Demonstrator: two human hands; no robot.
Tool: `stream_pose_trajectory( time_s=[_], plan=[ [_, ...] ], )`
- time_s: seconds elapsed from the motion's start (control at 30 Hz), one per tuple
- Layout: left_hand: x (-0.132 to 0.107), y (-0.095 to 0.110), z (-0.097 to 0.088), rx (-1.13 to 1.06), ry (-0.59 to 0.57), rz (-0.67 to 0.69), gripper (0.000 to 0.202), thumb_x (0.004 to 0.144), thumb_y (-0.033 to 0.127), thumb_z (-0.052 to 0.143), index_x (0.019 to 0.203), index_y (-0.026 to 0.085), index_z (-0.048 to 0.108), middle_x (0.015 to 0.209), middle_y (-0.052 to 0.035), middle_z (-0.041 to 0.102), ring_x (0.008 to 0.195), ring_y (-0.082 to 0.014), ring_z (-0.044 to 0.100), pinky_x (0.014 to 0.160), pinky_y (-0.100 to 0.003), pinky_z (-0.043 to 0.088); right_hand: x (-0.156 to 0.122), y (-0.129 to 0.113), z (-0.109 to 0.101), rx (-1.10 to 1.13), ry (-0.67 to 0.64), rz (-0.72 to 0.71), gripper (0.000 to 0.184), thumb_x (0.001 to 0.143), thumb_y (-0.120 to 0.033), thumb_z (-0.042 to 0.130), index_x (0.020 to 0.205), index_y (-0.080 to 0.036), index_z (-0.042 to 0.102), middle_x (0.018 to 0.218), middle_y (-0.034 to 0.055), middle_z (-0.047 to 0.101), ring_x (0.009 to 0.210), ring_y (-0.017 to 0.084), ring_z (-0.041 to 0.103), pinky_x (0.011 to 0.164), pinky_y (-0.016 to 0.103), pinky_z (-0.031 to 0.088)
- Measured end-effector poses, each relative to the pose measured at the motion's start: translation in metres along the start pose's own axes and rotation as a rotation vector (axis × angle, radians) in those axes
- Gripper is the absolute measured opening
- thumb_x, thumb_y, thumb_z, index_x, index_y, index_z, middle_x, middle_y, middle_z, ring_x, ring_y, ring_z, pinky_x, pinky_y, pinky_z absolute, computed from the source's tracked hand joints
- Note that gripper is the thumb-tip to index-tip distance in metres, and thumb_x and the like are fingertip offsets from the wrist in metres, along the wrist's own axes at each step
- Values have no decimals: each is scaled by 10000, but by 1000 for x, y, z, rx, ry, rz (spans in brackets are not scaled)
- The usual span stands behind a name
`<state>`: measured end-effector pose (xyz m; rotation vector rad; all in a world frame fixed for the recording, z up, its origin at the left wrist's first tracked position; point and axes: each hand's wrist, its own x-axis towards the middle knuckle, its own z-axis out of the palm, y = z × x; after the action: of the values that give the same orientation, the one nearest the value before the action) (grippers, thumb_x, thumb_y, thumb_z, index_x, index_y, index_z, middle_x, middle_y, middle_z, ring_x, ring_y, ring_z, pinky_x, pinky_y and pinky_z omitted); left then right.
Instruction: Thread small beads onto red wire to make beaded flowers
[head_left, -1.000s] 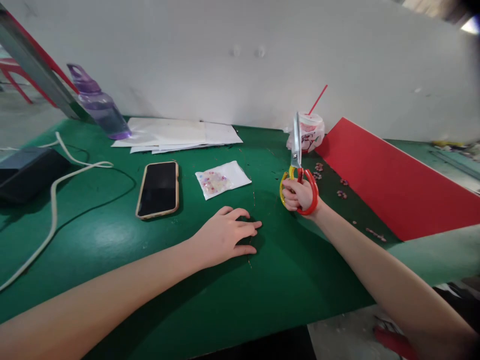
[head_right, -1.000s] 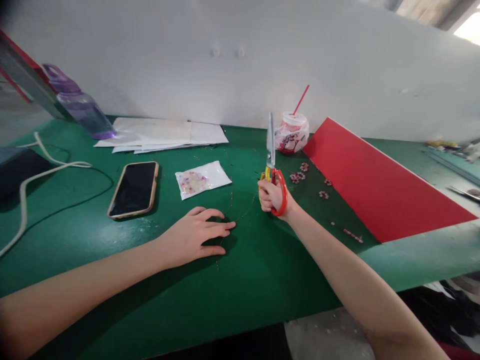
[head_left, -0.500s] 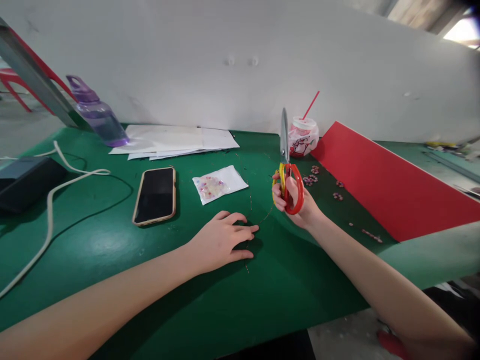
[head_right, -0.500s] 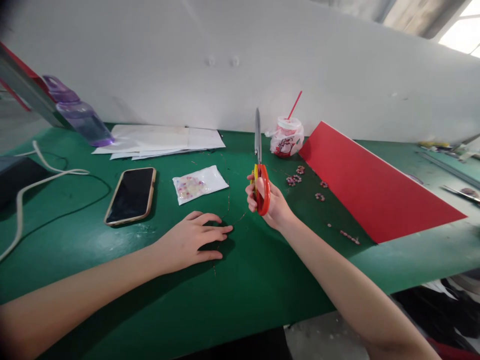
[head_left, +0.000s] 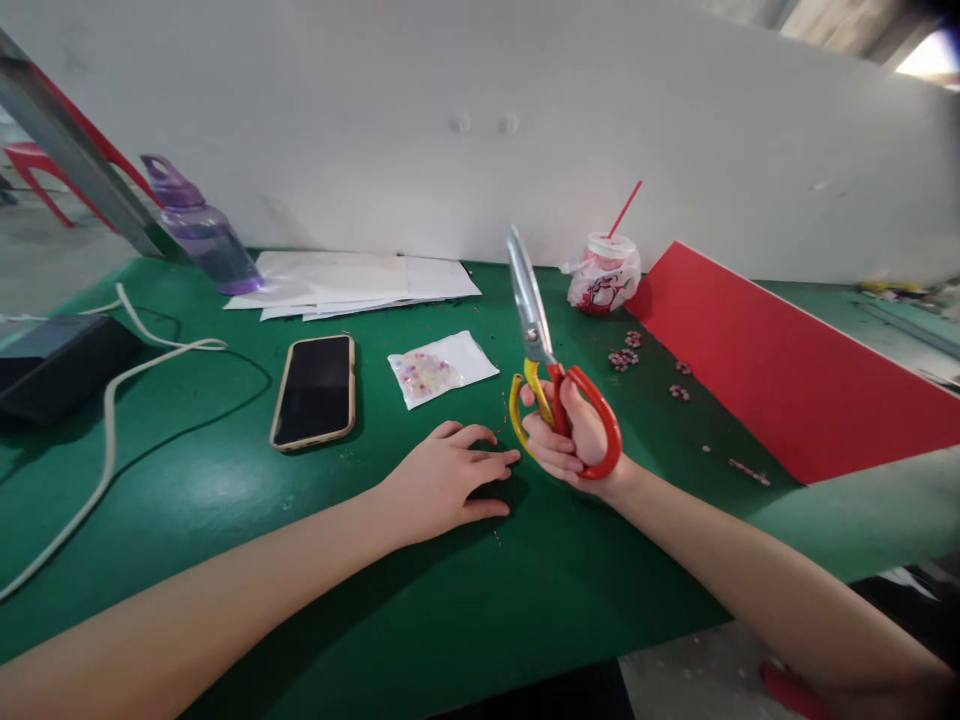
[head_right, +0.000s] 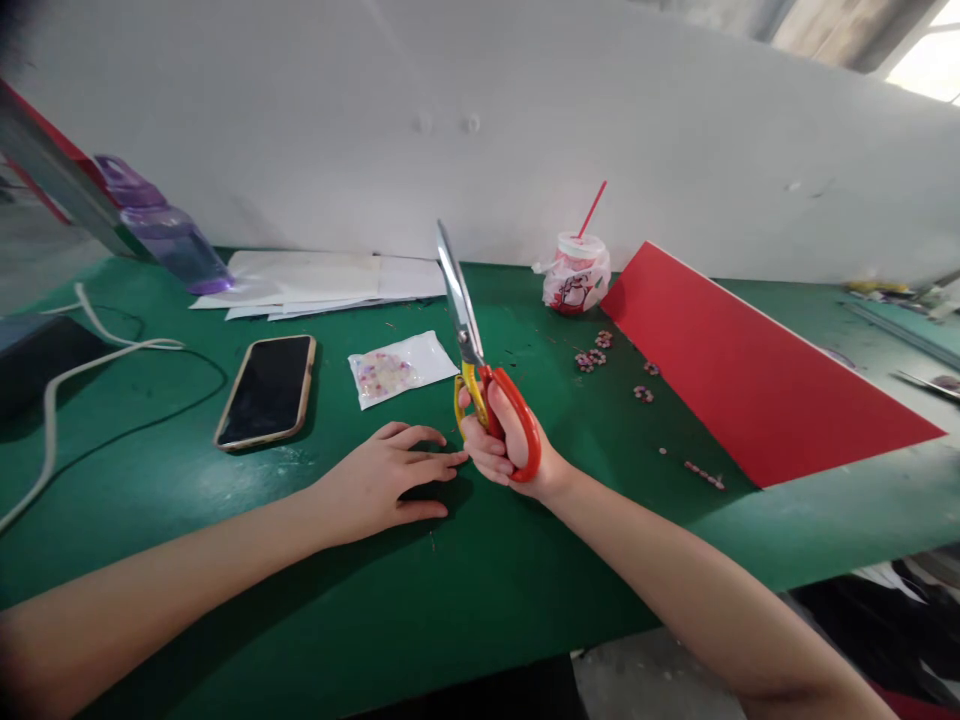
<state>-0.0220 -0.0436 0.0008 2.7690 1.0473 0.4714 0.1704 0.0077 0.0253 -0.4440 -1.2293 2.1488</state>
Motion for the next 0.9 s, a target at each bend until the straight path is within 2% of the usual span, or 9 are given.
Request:
stream_pose_trajectory(
  time_s=[0.17, 0.43, 0.7, 0.8, 0.87, 0.9],
  plan=[
    [1, 1, 2, 26, 2, -12, 345, 866, 516, 497, 1036, 235, 605, 1203, 39, 630, 1154, -218, 468, 934, -387, 272, 13, 9, -18, -33, 12, 170, 354, 893, -557, 375, 915, -218, 476, 431, -119, 320, 269, 38, 179, 238, 129, 211],
    [-1, 3, 4, 68, 20, 9, 353, 893, 504, 460, 1055, 220, 593, 1229, 33, 615, 1159, -207, 474, 942, -390, 264, 13, 2, -27, -56, 56, 206, 385, 887, -582, 349, 893, -218, 477, 406, -119, 314, 266, 47, 174, 254, 142, 185],
    [-1, 4, 2, 68, 4, -5, 370, 889, 514, 453, 1055, 222, 606, 1219, 2, 623, 1151, -213, 478, 959, -405, 265, 13, -1, -29, -128, 70, 208, 430, 863, -632, 344, 884, -220, 466, 392, -124, 292, 261, 46, 166, 277, 146, 174],
    [-1, 4, 2, 64, 11, -3, 375, 888, 513, 453, 1047, 215, 616, 1221, -15, 621, 1148, -216, 480, 958, -401, 271, 11, -8, -41, -222, 106, 175, 381, 867, -587, 395, 909, -216, 472, 404, -121, 319, 262, 46, 206, 287, 151, 190],
    [-1, 3, 2, 56, 13, 0, 365, 883, 507, 468, 1028, 210, 622, 1229, -13, 616, 1149, -219, 481, 956, -397, 274, 10, -14, -54, -306, 150, 101, 294, 854, -496, 503, 916, -209, 480, 417, -112, 366, 271, 48, 264, 295, 156, 199],
    [-1, 3, 2, 49, 12, 3, 359, 880, 504, 477, 1019, 208, 624, 1234, -12, 613, 1148, -220, 482, 954, -395, 274, 9, -17, -61, -289, 192, 52, 308, 858, -513, 483, 910, -209, 484, 410, -117, 341, 266, 43, 234, 295, 157, 187]
  ],
)
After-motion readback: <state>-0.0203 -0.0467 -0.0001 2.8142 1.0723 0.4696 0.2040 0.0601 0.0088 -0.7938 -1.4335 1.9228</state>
